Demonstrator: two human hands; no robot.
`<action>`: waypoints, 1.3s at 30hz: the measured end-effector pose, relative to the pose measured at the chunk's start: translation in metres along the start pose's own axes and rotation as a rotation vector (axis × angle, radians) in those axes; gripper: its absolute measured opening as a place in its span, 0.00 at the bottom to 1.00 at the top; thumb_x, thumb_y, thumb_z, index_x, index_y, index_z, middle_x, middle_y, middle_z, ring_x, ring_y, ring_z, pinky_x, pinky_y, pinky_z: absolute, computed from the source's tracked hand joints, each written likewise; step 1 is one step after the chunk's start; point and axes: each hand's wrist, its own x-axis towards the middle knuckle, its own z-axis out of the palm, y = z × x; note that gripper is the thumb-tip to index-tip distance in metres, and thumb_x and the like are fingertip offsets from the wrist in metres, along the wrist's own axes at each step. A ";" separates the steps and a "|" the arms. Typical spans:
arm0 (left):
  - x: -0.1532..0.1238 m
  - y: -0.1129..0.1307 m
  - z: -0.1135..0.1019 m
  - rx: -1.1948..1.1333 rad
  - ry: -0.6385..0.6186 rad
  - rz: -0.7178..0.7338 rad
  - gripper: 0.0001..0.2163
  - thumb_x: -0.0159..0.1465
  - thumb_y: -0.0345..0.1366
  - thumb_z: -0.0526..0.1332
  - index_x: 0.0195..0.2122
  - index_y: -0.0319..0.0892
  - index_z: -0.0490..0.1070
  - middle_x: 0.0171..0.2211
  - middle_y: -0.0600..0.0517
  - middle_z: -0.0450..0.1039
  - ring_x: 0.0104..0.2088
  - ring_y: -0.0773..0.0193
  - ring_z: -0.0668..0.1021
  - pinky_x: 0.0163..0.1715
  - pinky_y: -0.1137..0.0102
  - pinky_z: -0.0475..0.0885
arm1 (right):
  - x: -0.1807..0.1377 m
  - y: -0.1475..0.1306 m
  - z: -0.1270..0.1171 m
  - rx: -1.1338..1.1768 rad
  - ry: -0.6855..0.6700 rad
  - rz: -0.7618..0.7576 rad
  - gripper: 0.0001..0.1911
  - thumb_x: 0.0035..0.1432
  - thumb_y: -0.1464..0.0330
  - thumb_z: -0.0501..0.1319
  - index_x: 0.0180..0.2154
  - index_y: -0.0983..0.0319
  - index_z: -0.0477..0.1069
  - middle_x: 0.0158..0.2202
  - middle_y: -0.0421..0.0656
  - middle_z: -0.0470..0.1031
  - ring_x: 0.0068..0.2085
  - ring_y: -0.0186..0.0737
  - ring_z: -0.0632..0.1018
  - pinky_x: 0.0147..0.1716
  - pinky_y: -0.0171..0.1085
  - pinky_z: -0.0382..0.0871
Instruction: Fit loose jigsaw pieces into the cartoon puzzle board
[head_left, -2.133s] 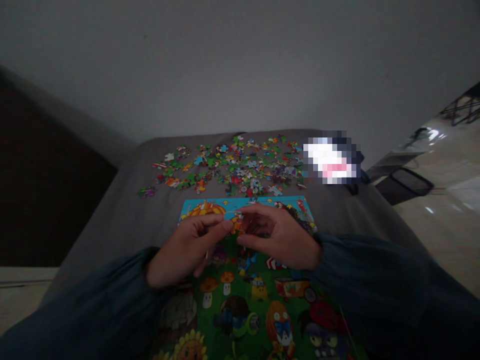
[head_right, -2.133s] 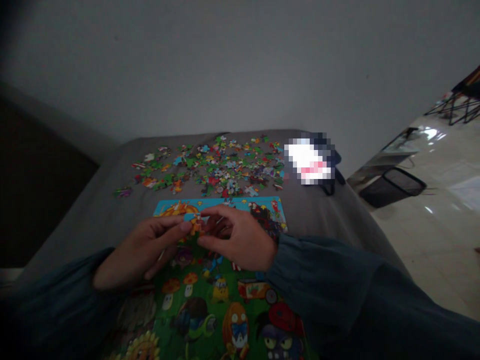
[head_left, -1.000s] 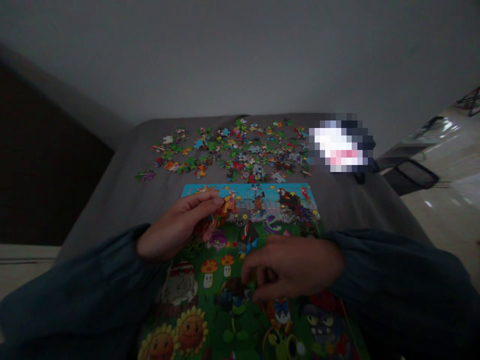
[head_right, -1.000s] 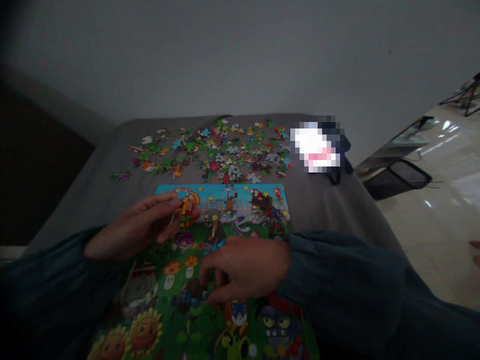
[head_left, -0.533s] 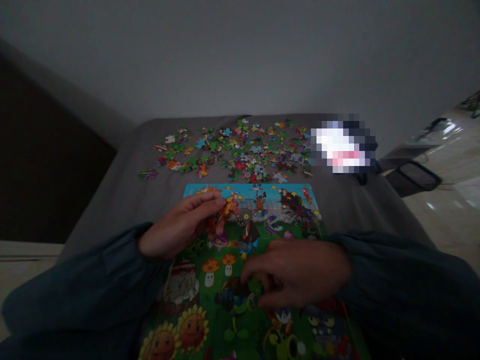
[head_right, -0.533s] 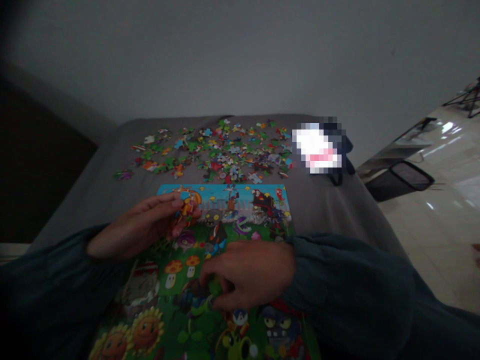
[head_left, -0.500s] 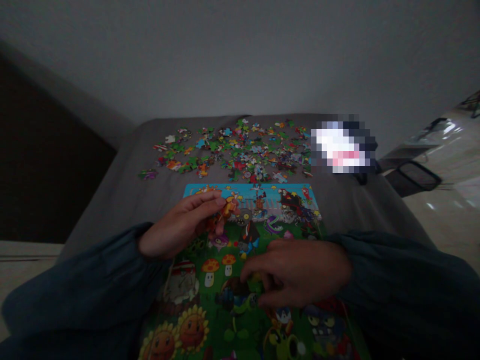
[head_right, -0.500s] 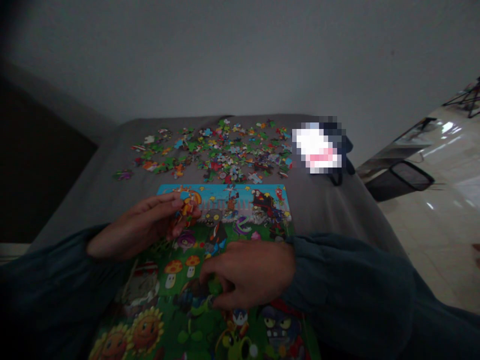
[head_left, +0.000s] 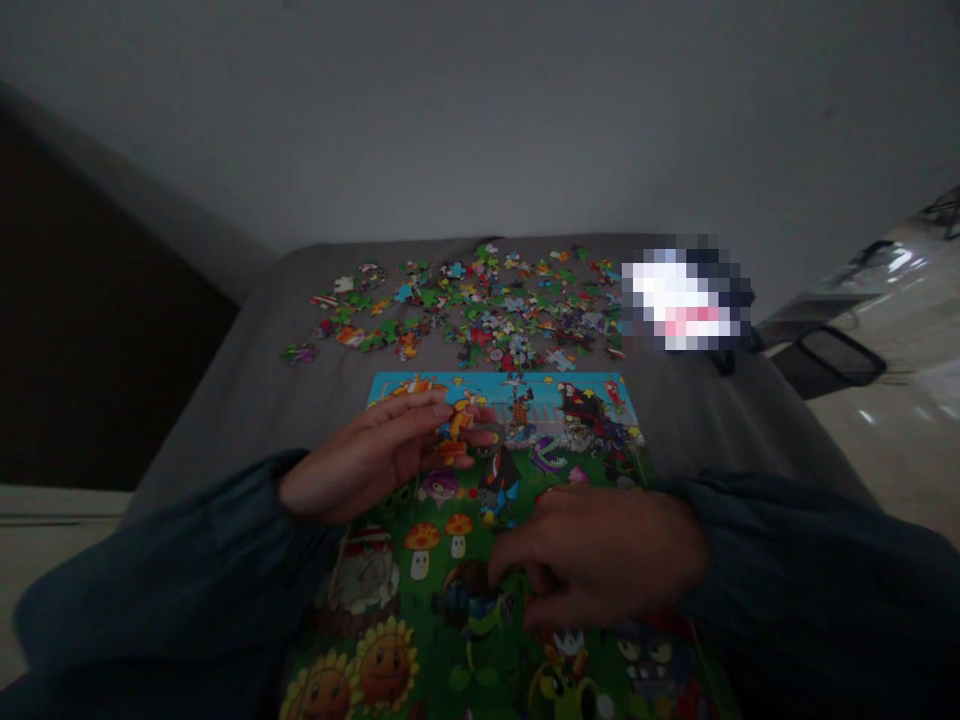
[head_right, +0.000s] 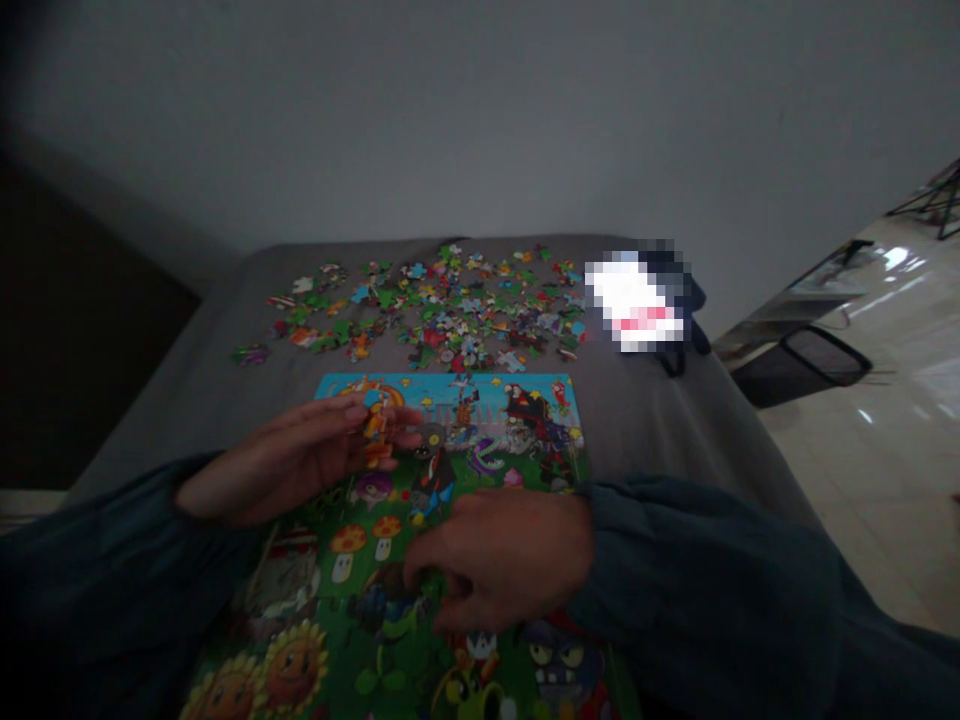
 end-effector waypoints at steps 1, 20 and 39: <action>0.000 0.001 0.001 -0.026 -0.001 -0.009 0.11 0.65 0.37 0.65 0.45 0.38 0.77 0.51 0.43 0.76 0.49 0.55 0.79 0.46 0.66 0.76 | 0.000 0.000 0.000 0.016 -0.001 -0.011 0.18 0.57 0.67 0.66 0.50 0.59 0.75 0.29 0.39 0.81 0.30 0.35 0.80 0.24 0.31 0.62; 0.000 -0.010 0.004 -0.069 -0.060 -0.039 0.07 0.62 0.39 0.68 0.36 0.41 0.76 0.40 0.50 0.78 0.43 0.62 0.78 0.47 0.68 0.73 | 0.019 0.021 -0.002 0.202 0.856 -0.064 0.02 0.60 0.71 0.64 0.35 0.62 0.72 0.38 0.43 0.74 0.41 0.37 0.75 0.45 0.40 0.70; 0.003 -0.004 0.003 0.431 0.066 0.082 0.19 0.59 0.48 0.69 0.44 0.42 0.68 0.29 0.54 0.80 0.31 0.66 0.79 0.32 0.75 0.71 | 0.021 0.028 -0.012 0.887 0.886 0.118 0.14 0.53 0.61 0.69 0.29 0.61 0.67 0.26 0.37 0.75 0.27 0.31 0.75 0.29 0.33 0.70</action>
